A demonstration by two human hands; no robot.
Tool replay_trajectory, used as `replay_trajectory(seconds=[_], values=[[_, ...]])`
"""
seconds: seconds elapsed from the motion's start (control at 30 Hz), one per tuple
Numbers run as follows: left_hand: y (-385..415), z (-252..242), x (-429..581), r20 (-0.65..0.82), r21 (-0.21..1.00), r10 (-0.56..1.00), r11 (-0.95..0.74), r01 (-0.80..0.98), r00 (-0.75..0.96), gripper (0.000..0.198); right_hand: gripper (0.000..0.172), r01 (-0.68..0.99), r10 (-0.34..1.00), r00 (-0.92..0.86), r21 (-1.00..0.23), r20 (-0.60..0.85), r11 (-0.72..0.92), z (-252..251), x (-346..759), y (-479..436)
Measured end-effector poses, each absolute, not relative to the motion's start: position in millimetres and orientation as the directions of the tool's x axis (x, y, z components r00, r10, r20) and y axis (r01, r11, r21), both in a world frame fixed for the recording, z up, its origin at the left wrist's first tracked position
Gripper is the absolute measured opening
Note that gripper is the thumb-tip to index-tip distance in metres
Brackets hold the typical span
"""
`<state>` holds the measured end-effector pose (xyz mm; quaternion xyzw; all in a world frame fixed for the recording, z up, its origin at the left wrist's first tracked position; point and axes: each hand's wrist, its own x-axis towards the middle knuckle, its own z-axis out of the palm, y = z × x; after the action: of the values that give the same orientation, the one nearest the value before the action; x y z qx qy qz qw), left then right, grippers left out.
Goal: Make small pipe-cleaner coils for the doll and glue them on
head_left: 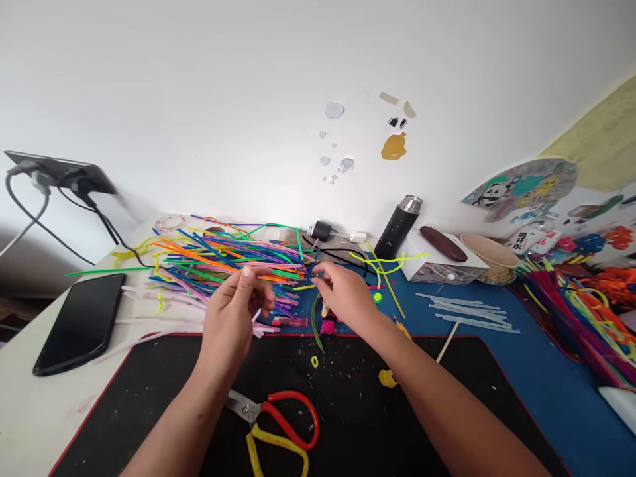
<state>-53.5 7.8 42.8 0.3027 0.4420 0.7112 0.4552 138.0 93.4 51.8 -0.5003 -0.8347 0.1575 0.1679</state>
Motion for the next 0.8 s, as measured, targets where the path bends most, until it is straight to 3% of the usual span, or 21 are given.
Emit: replay_trajectory(seconds=[0.07, 0.17, 0.37, 0.57, 0.8], values=[[8, 44, -56, 0.045, 0.898, 0.892, -0.233, -0.374, -0.449, 0.036, 0.029, 0.808, 0.871, -0.470, -0.327, 0.143, 0.490, 50, 128, 108], [8, 46, -58, 0.053, 0.893, 0.871, -0.260, -0.367, -0.488, 0.035, 0.037, 0.811, 0.856, -0.496, -0.274, 0.147, 0.517, 46, 115, 126], [8, 47, -57, 0.039, 0.887, 0.882, -0.248, -0.391, -0.470, 0.034, 0.038, 0.810, 0.836, -0.535, -0.209, 0.119, 0.548, 37, 101, 149], [7, 49, -56, 0.055, 0.902, 0.886, -0.242, -0.358, -0.461, 0.033, 0.030, 0.792, 0.828, -0.544, -0.241, 0.136, 0.560, 27, 100, 155], [8, 48, -56, 0.068, 0.901, 0.887, -0.251, -0.353, -0.458, 0.032, 0.023, 0.757, 0.832, -0.485, -0.346, 0.270, 0.554, 29, 107, 153]])
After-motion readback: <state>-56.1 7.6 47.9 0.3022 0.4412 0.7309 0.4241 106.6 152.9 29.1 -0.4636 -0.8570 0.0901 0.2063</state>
